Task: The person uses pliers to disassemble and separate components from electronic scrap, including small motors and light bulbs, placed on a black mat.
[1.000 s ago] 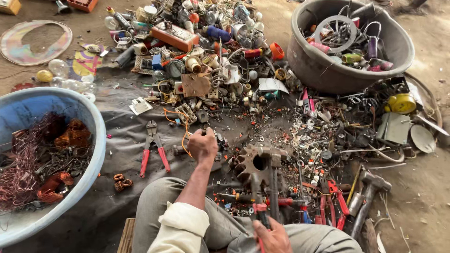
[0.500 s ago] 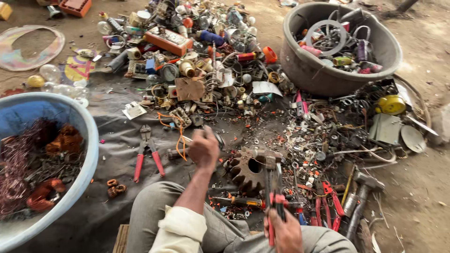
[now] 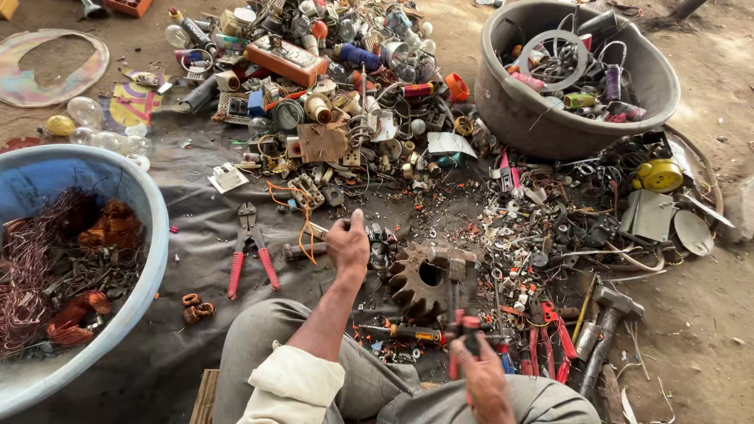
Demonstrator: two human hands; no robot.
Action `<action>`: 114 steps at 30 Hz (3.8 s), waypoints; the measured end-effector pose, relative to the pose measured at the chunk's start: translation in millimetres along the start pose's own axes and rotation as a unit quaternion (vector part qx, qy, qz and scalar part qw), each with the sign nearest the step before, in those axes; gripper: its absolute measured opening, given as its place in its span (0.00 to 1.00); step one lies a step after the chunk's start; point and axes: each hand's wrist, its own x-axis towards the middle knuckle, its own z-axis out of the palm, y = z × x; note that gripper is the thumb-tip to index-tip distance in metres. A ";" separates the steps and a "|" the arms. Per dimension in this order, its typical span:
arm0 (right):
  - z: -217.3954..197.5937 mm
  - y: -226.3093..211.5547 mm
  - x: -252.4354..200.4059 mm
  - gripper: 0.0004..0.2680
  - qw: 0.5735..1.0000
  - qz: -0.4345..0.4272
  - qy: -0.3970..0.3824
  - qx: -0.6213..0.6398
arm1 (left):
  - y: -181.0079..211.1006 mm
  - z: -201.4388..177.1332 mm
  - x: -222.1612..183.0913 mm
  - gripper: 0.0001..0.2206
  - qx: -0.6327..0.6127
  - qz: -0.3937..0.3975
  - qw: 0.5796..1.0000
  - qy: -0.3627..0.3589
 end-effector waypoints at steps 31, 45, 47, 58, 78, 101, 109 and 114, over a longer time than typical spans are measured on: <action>31.9 -105.9 23.8 0.16 0.963 0.199 -0.043 0.179 | 15.9 -2.2 -5.3 0.24 -0.032 -0.039 0.997 0.063; 41.6 -46.9 -8.6 0.17 0.970 0.091 -0.219 -0.059 | 13.7 0.3 -4.8 0.22 -0.119 0.059 0.988 0.080; 59.6 -52.9 -3.1 0.17 0.973 0.107 -0.203 0.006 | 11.0 0.7 -5.3 0.22 -0.104 0.018 0.993 0.061; 88.8 -44.8 46.3 0.16 0.964 0.111 -0.184 0.159 | 12.7 -1.3 -10.9 0.25 -0.124 0.099 0.987 0.020; 101.4 -37.0 41.2 0.11 0.987 0.114 -0.096 -0.061 | -0.1 2.2 -12.5 0.22 -0.080 0.151 0.985 0.029; 84.7 -61.1 50.5 0.10 0.988 0.149 0.014 0.039 | 2.9 -5.9 6.5 0.24 -0.031 -0.027 0.988 -0.146; 74.7 -38.9 1.5 0.10 0.991 0.110 -0.063 -0.051 | 4.9 -3.4 -1.4 0.24 0.178 0.120 0.974 0.069; 78.8 -32.7 14.5 0.09 0.976 0.208 0.025 0.055 | -8.7 -11.1 24.4 0.26 0.159 0.120 0.980 0.022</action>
